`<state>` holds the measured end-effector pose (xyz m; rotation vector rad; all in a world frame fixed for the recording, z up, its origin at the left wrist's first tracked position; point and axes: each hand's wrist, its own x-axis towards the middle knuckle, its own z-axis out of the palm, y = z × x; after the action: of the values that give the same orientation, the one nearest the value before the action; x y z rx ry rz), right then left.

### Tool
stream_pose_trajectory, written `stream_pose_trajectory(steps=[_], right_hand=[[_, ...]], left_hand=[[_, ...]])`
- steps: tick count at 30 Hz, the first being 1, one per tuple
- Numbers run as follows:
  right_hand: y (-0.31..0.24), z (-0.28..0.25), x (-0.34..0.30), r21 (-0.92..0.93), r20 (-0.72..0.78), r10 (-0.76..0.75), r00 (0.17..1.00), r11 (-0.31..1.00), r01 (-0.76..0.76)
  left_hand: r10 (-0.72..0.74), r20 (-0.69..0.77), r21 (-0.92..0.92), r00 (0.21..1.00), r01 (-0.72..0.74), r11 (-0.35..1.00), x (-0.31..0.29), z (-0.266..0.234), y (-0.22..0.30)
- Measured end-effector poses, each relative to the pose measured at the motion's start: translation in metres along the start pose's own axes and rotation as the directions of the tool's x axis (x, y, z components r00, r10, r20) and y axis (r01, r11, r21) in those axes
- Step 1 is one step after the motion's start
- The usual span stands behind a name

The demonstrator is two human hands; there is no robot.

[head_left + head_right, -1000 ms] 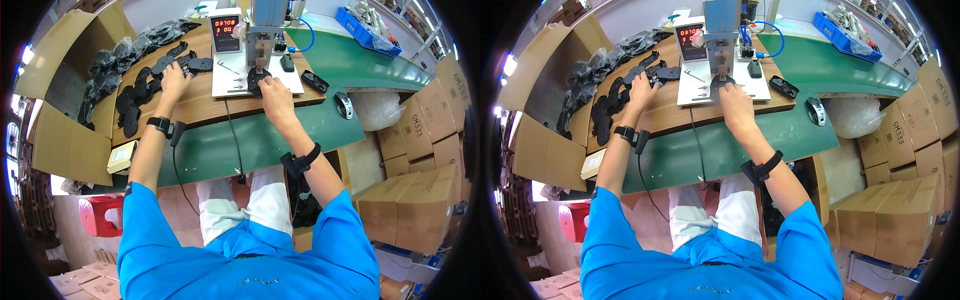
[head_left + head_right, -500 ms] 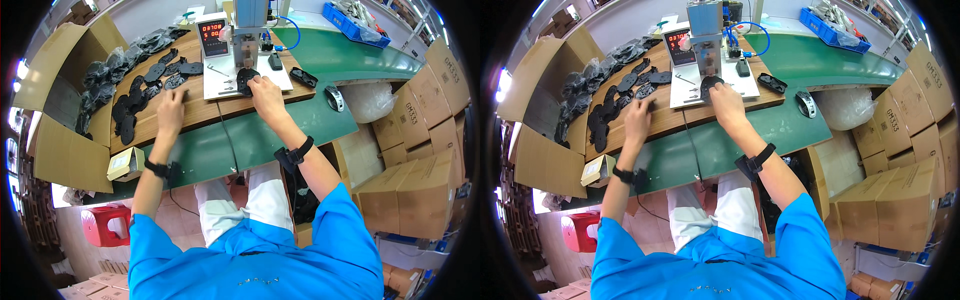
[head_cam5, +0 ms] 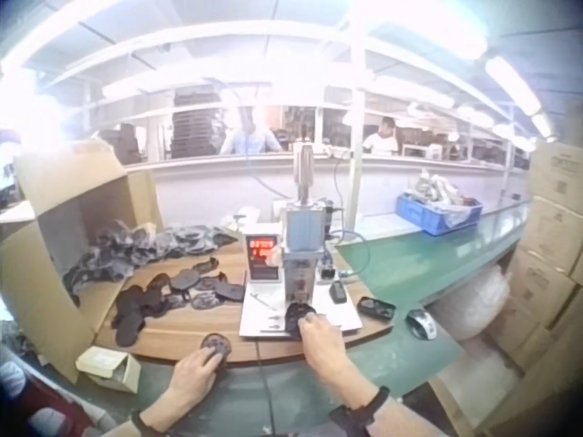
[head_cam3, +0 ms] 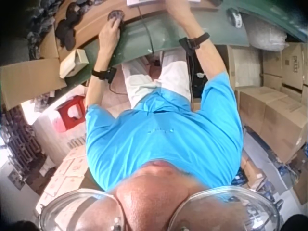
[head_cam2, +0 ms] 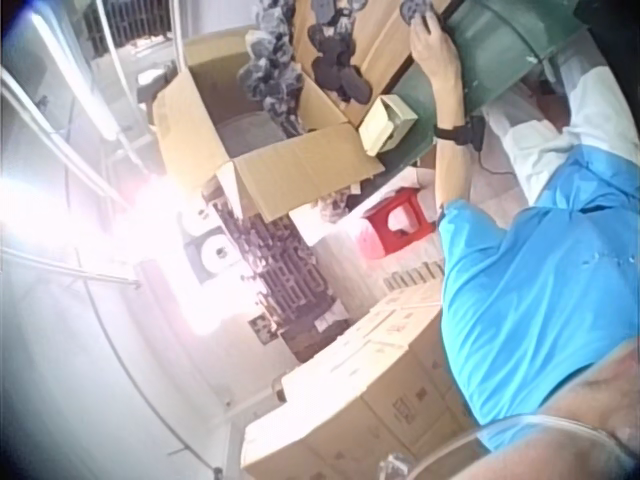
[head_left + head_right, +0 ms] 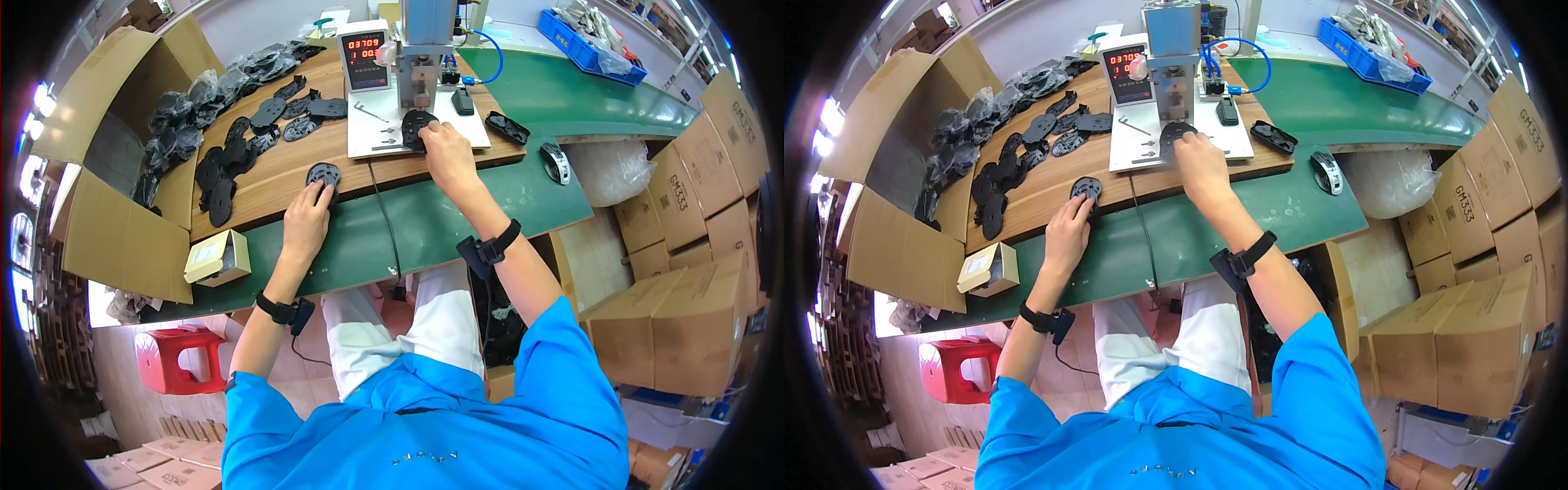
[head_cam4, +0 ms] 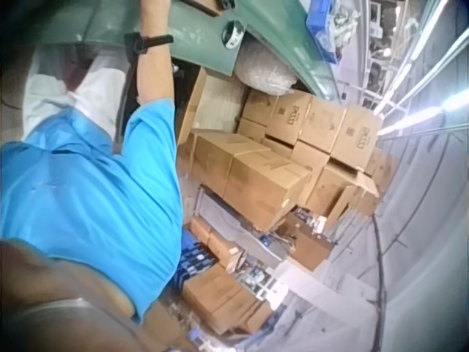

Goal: Assembling plastic electronic components using a pneumatic press machine.

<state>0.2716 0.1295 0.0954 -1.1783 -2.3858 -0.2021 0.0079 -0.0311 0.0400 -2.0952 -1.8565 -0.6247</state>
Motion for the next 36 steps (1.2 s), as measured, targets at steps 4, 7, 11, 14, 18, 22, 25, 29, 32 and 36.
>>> stream_pose_trajectory(steps=[4,7,11,14,18,22,25,29,32,36], right_hand=[[0.011,-0.006,0.001,0.034,0.017,0.032,0.999,0.999,-0.033],[0.031,-0.024,-0.011,0.251,-0.085,0.071,0.994,0.967,-0.047],[0.012,-0.055,-0.094,0.567,-0.258,0.212,0.942,0.823,-0.03],[0.0,-0.067,-0.173,0.607,-0.22,0.324,0.92,0.784,-0.132],[0.016,-0.054,-0.279,0.538,-0.229,0.378,0.897,0.817,-0.207],[0.03,-0.038,-0.365,0.468,-0.084,0.578,0.812,0.742,-0.48],[0.043,-0.027,-0.405,0.444,0.102,0.788,0.607,0.51,-0.737],[0.074,0.014,-0.444,0.333,0.095,0.787,0.61,0.552,-0.764],[0.101,0.037,-0.457,0.232,0.127,0.776,0.618,0.583,-0.779],[0.13,0.063,-0.467,0.033,0.152,0.791,0.592,0.595,-0.803]], left_hand=[[0.024,-0.1,-0.041,0.995,-0.028,0.999,0.023,-0.009,0.019],[0.141,-0.155,-0.09,0.978,-0.157,0.984,0.042,-0.011,0.047],[0.292,-0.148,-0.08,0.945,-0.306,0.949,0.069,0.003,0.079],[0.323,-0.154,-0.011,0.934,-0.329,0.944,0.093,0.019,0.097],[0.324,-0.17,0.055,0.931,-0.32,0.946,0.128,0.041,0.105],[0.294,-0.114,0.031,0.949,-0.292,0.956,0.137,0.059,0.108],[0.274,-0.06,0.035,0.96,-0.273,0.961,0.139,0.06,0.116],[0.249,0.03,0.01,0.968,-0.249,0.968,0.138,0.052,0.114],[0.271,0.029,-0.011,0.962,-0.27,0.963,0.139,0.052,0.108],[0.318,-0.005,-0.044,0.948,-0.318,0.947,0.142,0.051,0.115]])
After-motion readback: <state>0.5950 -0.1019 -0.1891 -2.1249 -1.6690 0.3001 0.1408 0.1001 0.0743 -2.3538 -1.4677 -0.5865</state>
